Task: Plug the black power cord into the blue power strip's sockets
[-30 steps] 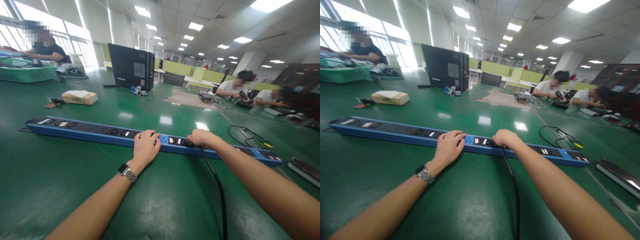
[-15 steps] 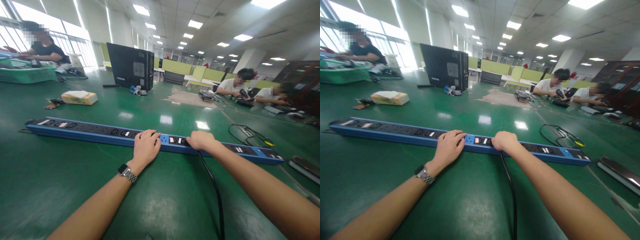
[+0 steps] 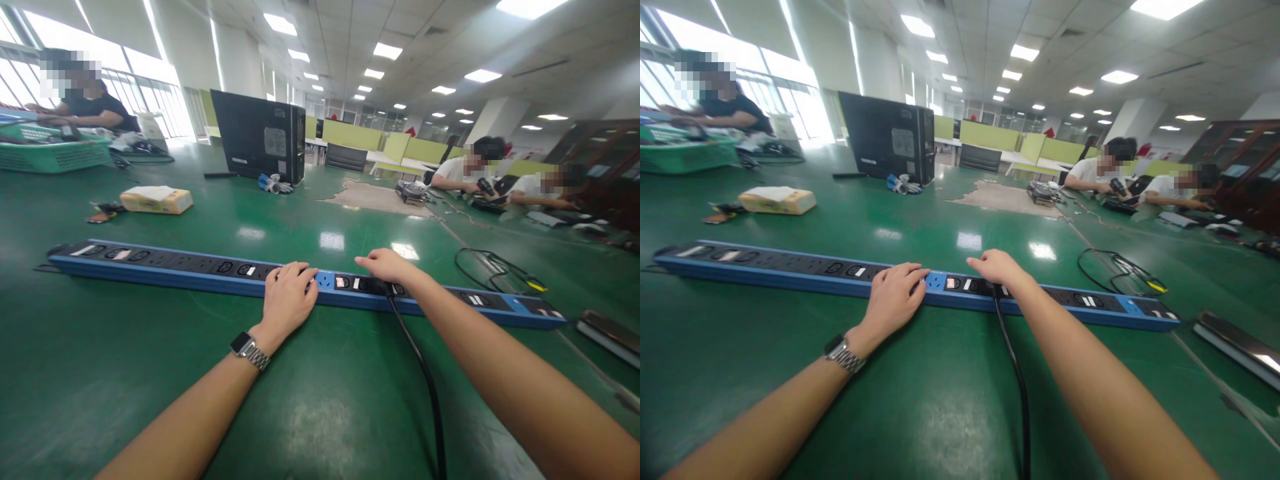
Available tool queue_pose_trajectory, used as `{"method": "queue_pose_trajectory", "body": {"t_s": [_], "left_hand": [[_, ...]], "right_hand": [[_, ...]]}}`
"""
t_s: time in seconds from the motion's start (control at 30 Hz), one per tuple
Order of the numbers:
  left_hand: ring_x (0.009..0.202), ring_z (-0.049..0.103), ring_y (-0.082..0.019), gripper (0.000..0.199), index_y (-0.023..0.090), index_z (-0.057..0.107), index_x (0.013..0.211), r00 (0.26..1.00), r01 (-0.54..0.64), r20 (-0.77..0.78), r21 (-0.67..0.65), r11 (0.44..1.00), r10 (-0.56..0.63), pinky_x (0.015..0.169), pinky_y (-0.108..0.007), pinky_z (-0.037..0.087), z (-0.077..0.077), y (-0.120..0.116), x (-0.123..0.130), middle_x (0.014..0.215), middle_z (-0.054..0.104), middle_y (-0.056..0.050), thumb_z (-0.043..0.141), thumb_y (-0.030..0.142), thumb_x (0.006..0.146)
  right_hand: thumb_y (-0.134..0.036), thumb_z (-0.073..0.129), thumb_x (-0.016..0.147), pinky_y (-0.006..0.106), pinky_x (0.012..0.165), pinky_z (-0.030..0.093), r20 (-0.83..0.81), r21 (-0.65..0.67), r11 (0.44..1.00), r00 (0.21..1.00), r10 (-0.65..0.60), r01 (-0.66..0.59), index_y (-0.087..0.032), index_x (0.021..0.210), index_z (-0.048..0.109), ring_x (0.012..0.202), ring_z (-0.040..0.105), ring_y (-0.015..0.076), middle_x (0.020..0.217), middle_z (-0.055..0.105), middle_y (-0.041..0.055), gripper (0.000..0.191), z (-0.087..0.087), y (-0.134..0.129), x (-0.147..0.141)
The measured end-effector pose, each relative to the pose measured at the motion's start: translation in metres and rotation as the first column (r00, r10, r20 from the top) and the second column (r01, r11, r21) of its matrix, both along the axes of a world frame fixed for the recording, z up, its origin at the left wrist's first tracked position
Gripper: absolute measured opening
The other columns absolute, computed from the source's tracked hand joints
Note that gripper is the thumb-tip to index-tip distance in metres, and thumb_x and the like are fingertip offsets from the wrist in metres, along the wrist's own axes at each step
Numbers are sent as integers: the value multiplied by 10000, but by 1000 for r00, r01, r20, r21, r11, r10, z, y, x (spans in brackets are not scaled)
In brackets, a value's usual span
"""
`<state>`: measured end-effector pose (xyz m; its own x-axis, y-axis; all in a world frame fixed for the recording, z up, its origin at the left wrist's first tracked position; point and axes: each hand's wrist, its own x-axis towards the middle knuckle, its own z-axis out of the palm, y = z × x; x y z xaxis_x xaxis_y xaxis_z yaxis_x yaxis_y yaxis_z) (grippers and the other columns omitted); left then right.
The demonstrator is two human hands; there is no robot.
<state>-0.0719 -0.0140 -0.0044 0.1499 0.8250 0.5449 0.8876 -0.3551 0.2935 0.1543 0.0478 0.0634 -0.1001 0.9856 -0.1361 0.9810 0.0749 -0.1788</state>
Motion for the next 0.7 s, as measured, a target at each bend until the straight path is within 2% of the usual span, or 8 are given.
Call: {"method": "queue_pose_trajectory", "body": {"t_s": [0.1,0.2,0.3,0.4,0.7], "left_hand": [[1177,527,-238,304,263,671,1108,1000,7,-4,-3,1000,-7,1004,-439,313,0,0,0,1215,645,-56,443,271,909],[1181,525,-237,306,259,668,1115,1000,6,-2,0,1000,-6,1007,-442,311,-1,-1,0,1222,641,-57,441,271,911],[1181,526,-239,303,256,668,1116,1000,3,-1,-3,1000,-3,1007,-448,311,-1,-1,-1,1225,640,-59,446,274,912],[1190,521,-234,302,262,667,1117,1000,10,-3,-10,1000,-10,1009,-437,317,-1,-2,-1,1227,640,-57,444,276,913],[1215,504,-237,295,270,666,1114,1000,1,15,-24,1000,-1,1033,-444,308,-3,-1,-2,1229,640,-51,455,278,909]], "right_hand": [[-576,432,876,239,733,442,4,-22,1000,1000,4,-4,-156,975,728,952,650,214,1032,723,108,524,-17,1,-12],[-621,404,868,265,762,449,30,-26,1000,1000,10,-10,-136,987,724,977,647,241,1057,712,140,593,-26,2,-12],[-652,309,889,290,835,447,70,-52,998,997,31,-27,-109,1030,715,1051,629,264,1126,685,178,693,-27,5,-10],[-641,280,903,309,883,439,85,-67,997,996,29,-23,-91,1072,703,1094,614,274,1168,665,193,714,-27,8,-12],[-646,287,895,316,881,444,98,-50,998,995,-18,23,-114,1065,710,1088,619,266,1167,671,180,701,-32,10,-13]]}}
